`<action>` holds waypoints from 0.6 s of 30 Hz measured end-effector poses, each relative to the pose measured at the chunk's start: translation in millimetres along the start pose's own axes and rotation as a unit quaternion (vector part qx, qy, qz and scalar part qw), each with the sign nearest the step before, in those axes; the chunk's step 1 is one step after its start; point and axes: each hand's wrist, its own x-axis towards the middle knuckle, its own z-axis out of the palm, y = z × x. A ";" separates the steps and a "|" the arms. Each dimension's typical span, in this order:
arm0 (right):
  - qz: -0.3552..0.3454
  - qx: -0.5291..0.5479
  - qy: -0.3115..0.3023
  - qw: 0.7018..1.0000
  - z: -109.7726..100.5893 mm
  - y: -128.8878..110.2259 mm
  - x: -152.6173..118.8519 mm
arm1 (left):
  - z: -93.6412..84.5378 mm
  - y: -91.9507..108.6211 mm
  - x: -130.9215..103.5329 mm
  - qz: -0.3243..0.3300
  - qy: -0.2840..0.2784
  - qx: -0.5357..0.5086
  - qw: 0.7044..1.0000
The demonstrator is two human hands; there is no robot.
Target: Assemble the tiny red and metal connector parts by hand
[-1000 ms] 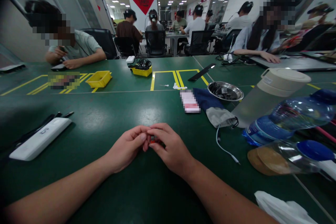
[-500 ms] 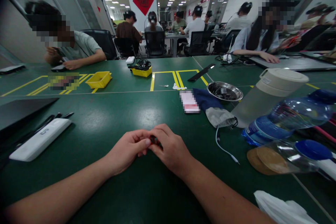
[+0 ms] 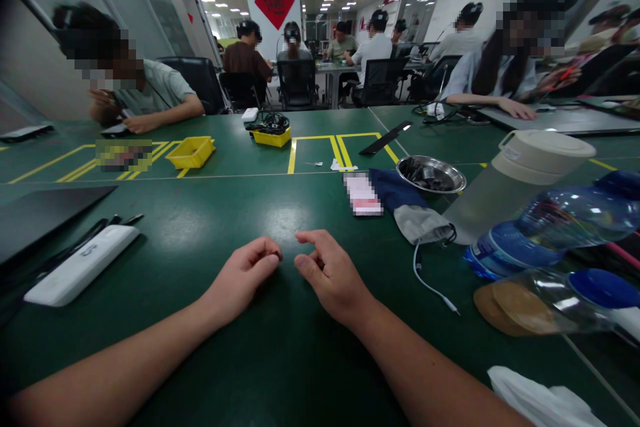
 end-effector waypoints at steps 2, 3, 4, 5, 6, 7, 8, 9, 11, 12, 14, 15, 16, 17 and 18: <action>0.005 0.006 0.002 1.000 -0.2 0.8 0.1 | -1.6 -2.3 -0.2 0.081 0.026 0.204 0.975; 0.005 0.008 0.002 1.000 -0.2 1.3 0.2 | -2.3 -3.2 -0.2 0.112 0.034 0.281 0.952; 0.006 0.010 0.000 1.000 0.0 1.7 0.4 | -2.8 -3.7 -0.2 0.134 0.039 0.343 0.929; 0.006 0.011 -0.001 1.000 0.2 2.1 0.7 | -2.9 -4.0 -0.1 0.146 0.040 0.393 0.907; 0.006 0.010 -0.003 1.000 0.5 2.3 1.1 | -2.7 -4.1 0.2 0.151 0.037 0.436 0.887; 0.007 0.009 -0.005 1.000 0.7 2.3 1.6 | -2.5 -4.2 1.0 0.150 0.032 0.471 0.869; 0.009 0.007 -0.007 1.000 0.9 2.0 2.0 | -2.7 -4.6 2.6 0.147 0.028 0.499 0.854; 0.011 0.005 -0.009 1.000 1.0 1.5 2.3 | -3.8 -5.4 5.0 0.143 0.025 0.521 0.841; 0.018 0.000 -0.015 1.000 0.8 0.3 2.7 | -11.7 -8.9 12.9 0.134 0.035 0.554 0.821; 0.020 -0.002 -0.017 1.000 0.5 -0.3 2.7 | -19.6 -11.4 18.0 0.125 0.051 0.567 0.813; 0.024 -0.005 -0.026 0.999 -0.1 -1.1 2.4 | -44.8 -17.1 27.6 0.089 0.098 0.585 0.800; 0.026 -0.007 -0.028 0.999 -0.5 -1.3 2.2 | -61.7 -19.4 31.0 0.064 0.121 0.586 0.799; 0.027 -0.009 -0.035 0.999 -0.9 -1.5 1.9 | -80.7 -21.1 32.9 0.040 0.146 0.577 0.803; 0.025 -0.012 -0.036 0.999 -1.4 -1.6 1.7 | -100.8 -22.1 33.3 0.010 0.178 0.553 0.814; 0.023 -0.014 -0.032 0.999 -1.8 -1.9 1.4 | -120.9 -22.5 32.2 -0.015 0.217 0.519 0.826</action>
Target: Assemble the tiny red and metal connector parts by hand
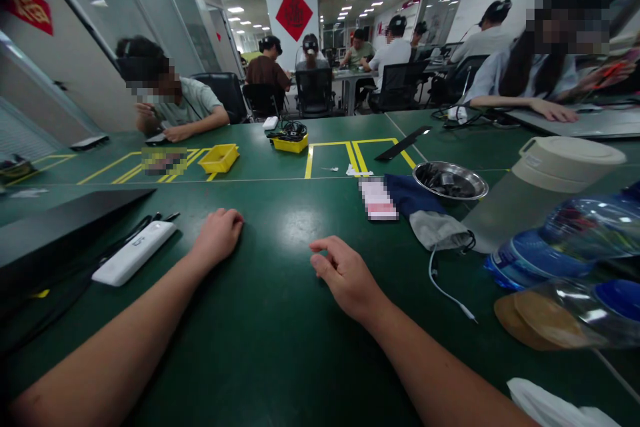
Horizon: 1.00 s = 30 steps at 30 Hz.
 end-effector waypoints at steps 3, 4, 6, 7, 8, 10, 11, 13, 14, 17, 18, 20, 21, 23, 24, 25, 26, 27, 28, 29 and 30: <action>-0.001 0.001 -0.004 1.000 -1.1 -0.9 -0.7 | -20.5 -46.0 12.6 -0.054 0.031 -0.030 0.998; -0.003 0.001 -0.005 1.000 -1.3 -1.1 -0.8 | -24.5 -57.5 15.1 -0.070 0.040 -0.045 0.996; -0.006 0.002 -0.006 1.000 -1.7 -1.4 -0.6 | -26.7 -74.0 18.7 -0.097 0.056 -0.088 0.990; -0.006 0.002 -0.007 1.000 -1.9 -1.4 -0.3 | -25.5 -79.6 20.3 -0.110 0.068 -0.107 0.986; -0.005 0.002 -0.009 1.000 -2.1 -1.4 0.0 | -23.4 -84.0 21.7 -0.118 0.078 -0.132 0.981; 0.001 0.004 -0.010 1.000 -2.7 -1.3 0.8 | -18.9 -90.5 24.3 -0.145 0.103 -0.231 0.956; 0.004 0.006 -0.010 1.000 -3.0 -1.3 1.2 | -17.4 -93.1 25.6 -0.164 0.117 -0.305 0.931; 0.011 0.011 -0.010 1.000 -3.5 -1.4 1.8 | -16.8 -97.1 27.5 -0.192 0.134 -0.412 0.881; 0.014 0.013 -0.010 1.000 -3.5 -1.3 2.0 | -17.5 -98.1 28.1 -0.198 0.136 -0.442 0.864; 0.021 0.017 -0.010 1.000 -2.8 -0.9 2.5 | -20.0 -93.0 28.4 -0.181 0.103 -0.474 0.855; 0.022 0.018 -0.009 1.000 -2.4 -0.7 2.7 | -19.7 -87.2 27.6 -0.169 0.080 -0.489 0.852; 0.024 0.021 -0.008 0.999 -1.7 -0.8 2.9 | -16.1 -67.1 23.7 -0.146 0.022 -0.520 0.841; 0.026 0.023 -0.008 0.999 -1.4 -1.2 3.0 | -12.7 -52.7 19.9 -0.134 -0.005 -0.537 0.833; 0.030 0.027 -0.010 0.999 -1.1 -2.8 3.2 | -3.7 -16.6 7.8 -0.112 -0.074 -0.605 0.785; 0.032 0.028 -0.012 0.999 -0.9 -3.8 3.2 | 1.1 3.7 -0.5 -0.095 -0.098 -0.631 0.763; 0.032 0.027 -0.012 0.999 -0.7 -4.7 3.1 | 5.6 24.2 -9.9 -0.079 -0.124 -0.650 0.745; 0.030 0.022 -0.011 0.999 -0.5 -5.4 3.1 | 9.3 44.0 -19.9 -0.064 -0.151 -0.664 0.730; 0.026 0.012 -0.007 1.000 -0.2 -5.6 3.1 | 12.2 61.9 -29.6 -0.054 -0.178 -0.672 0.717; 0.019 -0.002 0.001 1.000 0.2 -5.4 3.1 | 14.1 77.4 -38.3 -0.045 -0.198 -0.672 0.713; 0.012 -0.021 0.015 1.000 0.6 -4.6 3.1 | 15.2 89.9 -45.4 -0.040 -0.209 -0.659 0.722; 0.004 -0.044 0.038 0.998 0.9 -3.4 3.1 | 15.7 99.3 -50.6 -0.040 -0.211 -0.631 0.745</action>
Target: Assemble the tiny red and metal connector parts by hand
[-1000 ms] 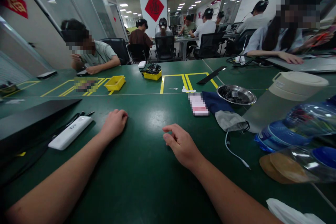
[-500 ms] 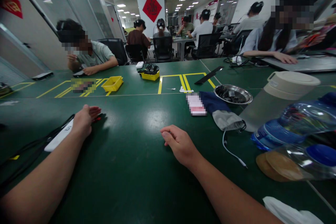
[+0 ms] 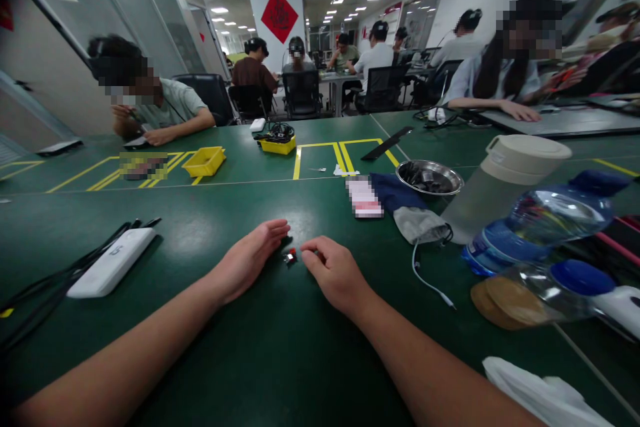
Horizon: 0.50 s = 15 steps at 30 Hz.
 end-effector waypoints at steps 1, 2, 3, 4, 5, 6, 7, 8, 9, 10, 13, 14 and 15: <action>-0.004 -0.021 0.034 0.999 0.4 1.5 0.1 | 7.1 0.1 -1.5 -0.006 0.004 0.048 0.999; 0.002 -0.035 0.066 0.997 0.8 3.3 0.2 | 11.3 0.3 -1.9 -0.012 0.010 0.098 0.995; 0.014 -0.048 0.096 0.994 1.1 5.1 0.3 | 13.2 0.4 -1.5 -0.016 0.012 0.149 0.989; 0.021 -0.066 0.115 0.991 1.3 6.8 0.4 | 13.8 0.1 -0.7 -0.016 0.009 0.199 0.980; 0.027 -0.089 0.125 0.988 1.5 8.3 0.5 | 13.6 -0.7 0.2 -0.010 0.001 0.245 0.969; 0.031 -0.111 0.127 0.985 1.6 9.7 0.6 | 13.3 -2.1 0.9 0.002 -0.011 0.288 0.957; 0.031 -0.129 0.124 0.983 1.6 10.9 0.7 | 13.2 -4.0 1.0 0.021 -0.024 0.327 0.945; 0.026 -0.136 0.117 0.983 1.6 12.1 0.8 | 13.7 -6.4 0.4 0.046 -0.037 0.361 0.931; 0.018 -0.129 0.106 0.986 1.4 13.3 1.0 | 14.6 -8.8 -0.8 0.074 -0.048 0.390 0.917; 0.009 -0.109 0.096 0.989 1.2 14.4 1.1 | 16.0 -11.2 -2.6 0.102 -0.058 0.414 0.902; -0.015 -0.037 0.087 0.995 0.2 17.2 1.8 | 20.9 -15.4 -8.9 0.162 -0.085 0.467 0.865; -0.018 -0.038 0.095 0.995 -0.1 17.7 2.0 | 22.4 -15.5 -10.9 0.169 -0.089 0.479 0.857; -0.018 -0.051 0.106 0.993 -0.2 17.9 2.1 | 23.8 -15.2 -12.8 0.170 -0.090 0.490 0.850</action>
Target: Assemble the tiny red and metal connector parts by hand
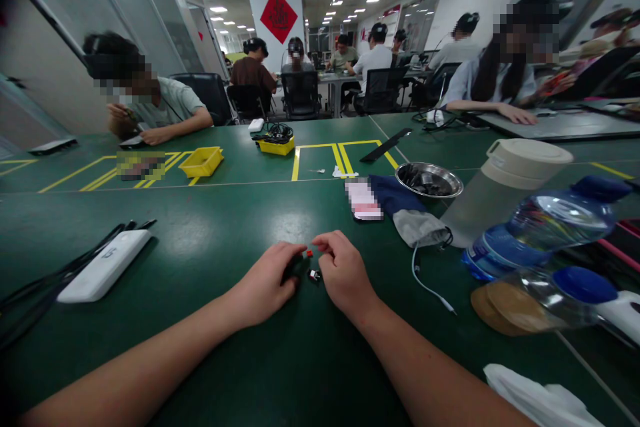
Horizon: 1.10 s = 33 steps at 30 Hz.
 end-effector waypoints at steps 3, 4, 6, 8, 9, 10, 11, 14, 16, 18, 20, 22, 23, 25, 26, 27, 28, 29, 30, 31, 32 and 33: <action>0.005 -0.083 0.008 0.997 1.0 -0.1 0.4 | -0.4 6.1 -2.2 -0.001 -0.009 0.033 0.999; 0.004 -0.110 -0.005 0.994 1.5 -0.1 0.6 | -0.6 8.0 -2.6 0.005 -0.016 0.043 0.999; -0.007 -0.156 -0.040 0.987 2.2 0.3 1.2 | -1.0 11.2 -2.8 0.024 -0.033 0.062 0.997; -0.022 -0.179 -0.076 0.981 1.9 0.8 2.3 | -1.6 12.8 -2.6 0.038 -0.046 0.073 0.996; -0.026 -0.182 -0.088 0.979 1.3 0.9 2.9 | -2.1 12.9 -2.4 0.040 -0.046 0.073 0.995; -0.029 -0.183 -0.097 0.978 0.6 0.7 3.5 | -2.7 12.5 -2.3 0.040 -0.045 0.068 0.996; -0.032 -0.183 -0.105 0.977 -0.2 0.4 4.0 | -3.4 11.6 -2.3 0.040 -0.041 0.059 0.997; -0.039 -0.193 -0.119 0.973 -1.7 -2.0 4.3 | -5.6 5.9 -2.7 0.023 -0.018 0.002 1.000; -0.040 -0.202 -0.123 0.971 -1.7 -3.8 3.9 | -7.0 0.7 -2.8 -0.012 -0.004 -0.055 0.998; -0.041 -0.210 -0.128 0.968 -0.9 -5.2 3.2 | -8.3 -4.2 -2.3 -0.052 0.007 -0.120 0.991; -0.048 -0.216 -0.136 0.966 0.3 -6.0 2.5 | -9.9 -7.3 -1.1 -0.076 0.020 -0.185 0.980; -0.058 -0.207 -0.139 0.967 1.3 -6.3 1.8 | -11.8 -8.0 0.1 -0.092 0.030 -0.248 0.964; -0.062 -0.190 -0.136 0.970 1.6 -6.4 1.5 | -12.9 -7.5 0.5 -0.100 0.030 -0.279 0.955; -0.075 -0.129 -0.121 0.981 1.4 -6.8 1.1 | -14.5 -5.1 0.8 -0.124 0.022 -0.347 0.930; -0.079 -0.093 -0.110 0.986 0.9 -7.0 0.9 | -14.7 -3.6 0.6 -0.139 0.019 -0.382 0.913; -0.081 -0.057 -0.097 0.990 0.3 -7.4 0.7 | -14.5 -2.0 0.2 -0.154 0.019 -0.416 0.896; -0.079 -0.024 -0.085 0.993 -0.3 -7.7 0.5 | -13.8 -0.6 -0.3 -0.166 0.022 -0.447 0.879; -0.073 0.008 -0.075 0.994 -0.9 -8.0 0.3 | -12.7 0.7 -1.0 -0.174 0.024 -0.471 0.864; -0.061 0.039 -0.067 0.995 -1.3 -8.2 0.1 | -11.3 1.8 -1.7 -0.176 0.023 -0.488 0.855; -0.047 0.070 -0.060 0.995 -1.6 -8.3 -0.2 | -9.8 2.6 -2.3 -0.173 0.018 -0.494 0.852; -0.031 0.098 -0.057 0.993 -1.6 -8.3 -0.4 | -8.4 3.2 -2.7 -0.168 0.010 -0.494 0.853; -0.014 0.121 -0.055 0.991 -1.4 -8.2 -0.6 | -7.1 3.6 -3.0 -0.163 0.002 -0.490 0.857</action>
